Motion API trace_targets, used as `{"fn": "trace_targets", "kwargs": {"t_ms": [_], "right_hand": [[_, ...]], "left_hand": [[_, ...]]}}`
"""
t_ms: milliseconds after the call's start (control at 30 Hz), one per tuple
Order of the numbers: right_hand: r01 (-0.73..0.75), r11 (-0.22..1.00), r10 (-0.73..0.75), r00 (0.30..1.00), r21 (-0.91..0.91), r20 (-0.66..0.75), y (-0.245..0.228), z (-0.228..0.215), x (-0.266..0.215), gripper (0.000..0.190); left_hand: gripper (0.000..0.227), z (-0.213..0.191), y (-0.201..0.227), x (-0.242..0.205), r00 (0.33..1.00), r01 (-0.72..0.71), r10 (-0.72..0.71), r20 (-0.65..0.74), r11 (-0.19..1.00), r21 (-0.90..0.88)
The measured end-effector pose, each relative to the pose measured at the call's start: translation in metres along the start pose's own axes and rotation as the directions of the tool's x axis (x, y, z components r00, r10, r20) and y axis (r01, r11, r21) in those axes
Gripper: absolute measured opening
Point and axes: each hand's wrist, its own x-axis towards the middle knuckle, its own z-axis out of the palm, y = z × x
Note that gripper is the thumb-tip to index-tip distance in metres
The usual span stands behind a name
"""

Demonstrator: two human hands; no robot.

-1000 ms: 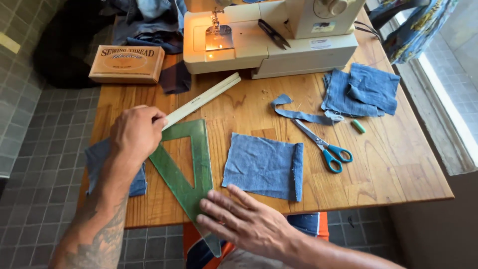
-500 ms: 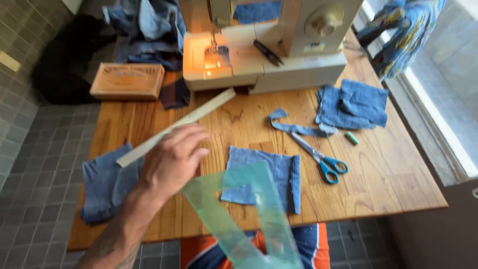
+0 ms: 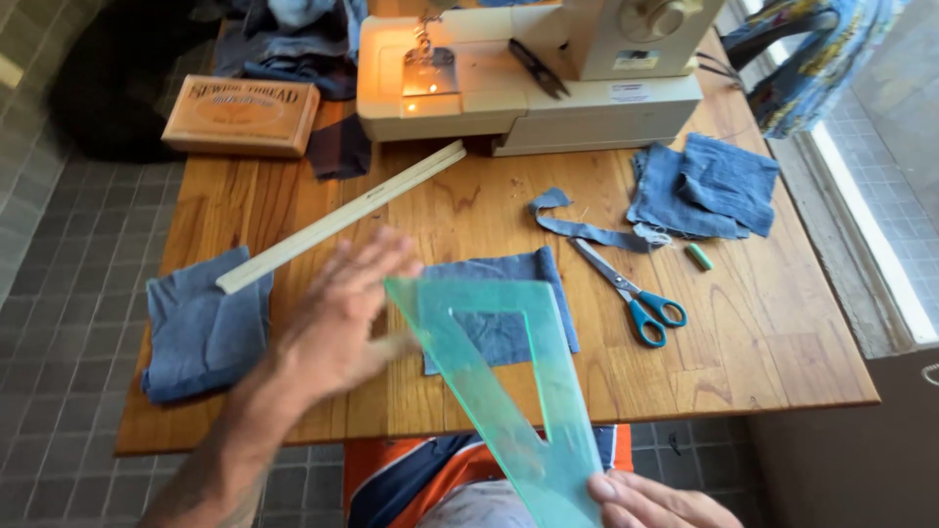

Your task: The person measures and marks a piece of denim fabric using a ruler and chalk, then cuts the fabric with scissors. The process is repeated for multiple pieces of fabric, with the person using a set square to ensure straight edges and precise cuts.

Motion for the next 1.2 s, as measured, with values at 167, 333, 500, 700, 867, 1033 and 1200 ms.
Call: {"fn": "trace_targets", "kwargs": {"t_ms": [167,333,500,700,867,1033,1200], "right_hand": [[0.197,0.978,-0.200,0.979,0.074,0.030,0.019,0.015,0.044,0.042],[0.382,0.914,-0.386,0.922,0.140,0.008,0.038,0.034,0.057,0.044],[0.461,0.887,-0.461,0.887,0.026,0.021,0.055,0.044,0.046,0.046],[0.537,0.843,-0.537,0.840,0.024,0.075,0.067,0.047,0.043,0.039],[0.590,0.807,-0.590,0.807,-0.021,-0.012,0.078,0.066,0.033,0.038],[0.580,0.815,-0.580,0.815,-0.008,-0.010,0.080,0.061,0.031,0.035],[0.596,0.802,-0.596,0.803,0.038,-0.015,0.083,0.062,0.033,0.037]], "left_hand": [[0.056,-0.013,-0.005,-0.027,0.938,0.260,-0.216,-0.271,0.955,0.141],[0.055,-0.006,0.073,-0.016,0.912,-0.037,0.056,-0.408,0.998,0.053],[0.096,0.027,0.107,-0.004,0.971,-0.080,0.081,-0.227,0.997,0.013],[0.103,0.042,0.108,0.004,0.972,-0.069,0.057,-0.226,0.997,-0.046],[0.093,0.049,0.105,0.003,0.970,-0.063,0.047,-0.238,0.996,-0.060],[0.090,0.049,0.106,0.003,0.962,-0.071,0.050,-0.270,0.995,-0.069],[0.086,0.049,0.105,0.003,0.963,-0.080,0.056,-0.263,0.993,-0.081]]}}
